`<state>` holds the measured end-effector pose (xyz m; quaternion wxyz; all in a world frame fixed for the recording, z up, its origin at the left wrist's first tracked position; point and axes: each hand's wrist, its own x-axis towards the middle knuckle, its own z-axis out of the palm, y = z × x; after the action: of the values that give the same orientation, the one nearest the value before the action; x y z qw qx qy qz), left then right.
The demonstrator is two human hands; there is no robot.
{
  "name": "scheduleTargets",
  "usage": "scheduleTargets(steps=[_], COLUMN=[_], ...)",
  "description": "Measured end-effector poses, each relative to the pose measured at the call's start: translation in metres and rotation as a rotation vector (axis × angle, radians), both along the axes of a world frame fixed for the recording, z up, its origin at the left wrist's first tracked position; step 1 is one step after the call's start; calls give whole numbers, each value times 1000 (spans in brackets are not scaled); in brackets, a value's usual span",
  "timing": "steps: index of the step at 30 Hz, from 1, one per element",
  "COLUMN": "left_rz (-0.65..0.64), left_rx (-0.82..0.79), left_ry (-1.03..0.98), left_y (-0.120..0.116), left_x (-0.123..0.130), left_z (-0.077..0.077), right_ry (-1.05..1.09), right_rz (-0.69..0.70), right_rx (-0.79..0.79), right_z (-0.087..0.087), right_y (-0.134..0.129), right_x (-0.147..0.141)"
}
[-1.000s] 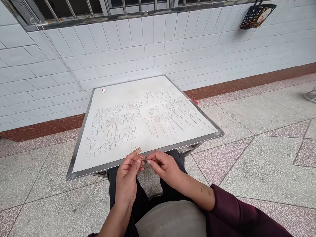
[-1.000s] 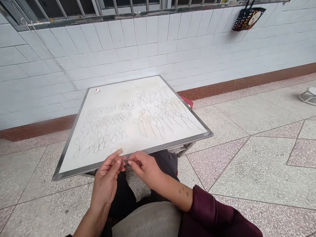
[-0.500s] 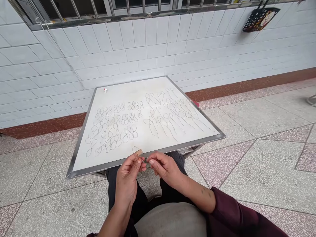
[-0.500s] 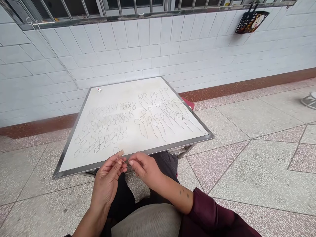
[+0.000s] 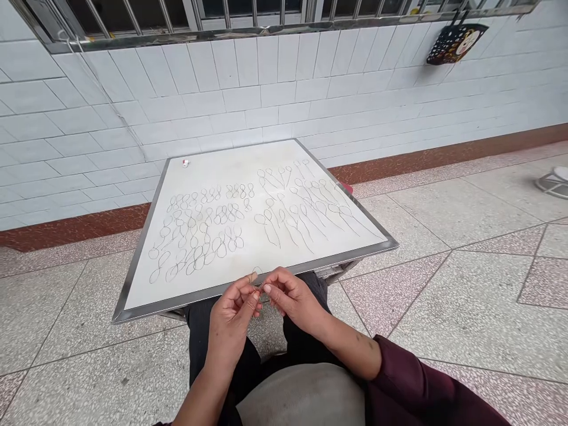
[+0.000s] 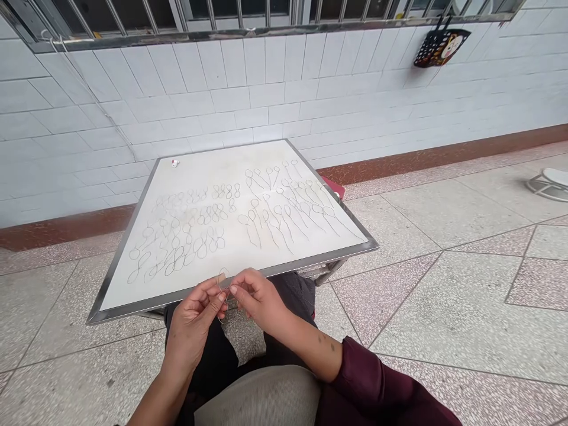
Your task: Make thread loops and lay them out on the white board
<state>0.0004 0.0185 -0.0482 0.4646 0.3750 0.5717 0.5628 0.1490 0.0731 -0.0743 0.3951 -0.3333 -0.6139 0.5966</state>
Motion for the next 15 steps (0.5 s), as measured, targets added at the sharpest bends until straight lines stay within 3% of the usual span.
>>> scheduleTargets(steps=[11,15], left_rz=[10,-50], left_rx=[8,-17], left_ry=[24,69], left_y=[0,-3], left_x=[-6,-13], left_z=[-1,-2], right_ry=[158,104], right_rz=[131,130], right_rx=[-119,-51], right_z=[-11,-14], right_y=[-1,0], right_x=[0,9])
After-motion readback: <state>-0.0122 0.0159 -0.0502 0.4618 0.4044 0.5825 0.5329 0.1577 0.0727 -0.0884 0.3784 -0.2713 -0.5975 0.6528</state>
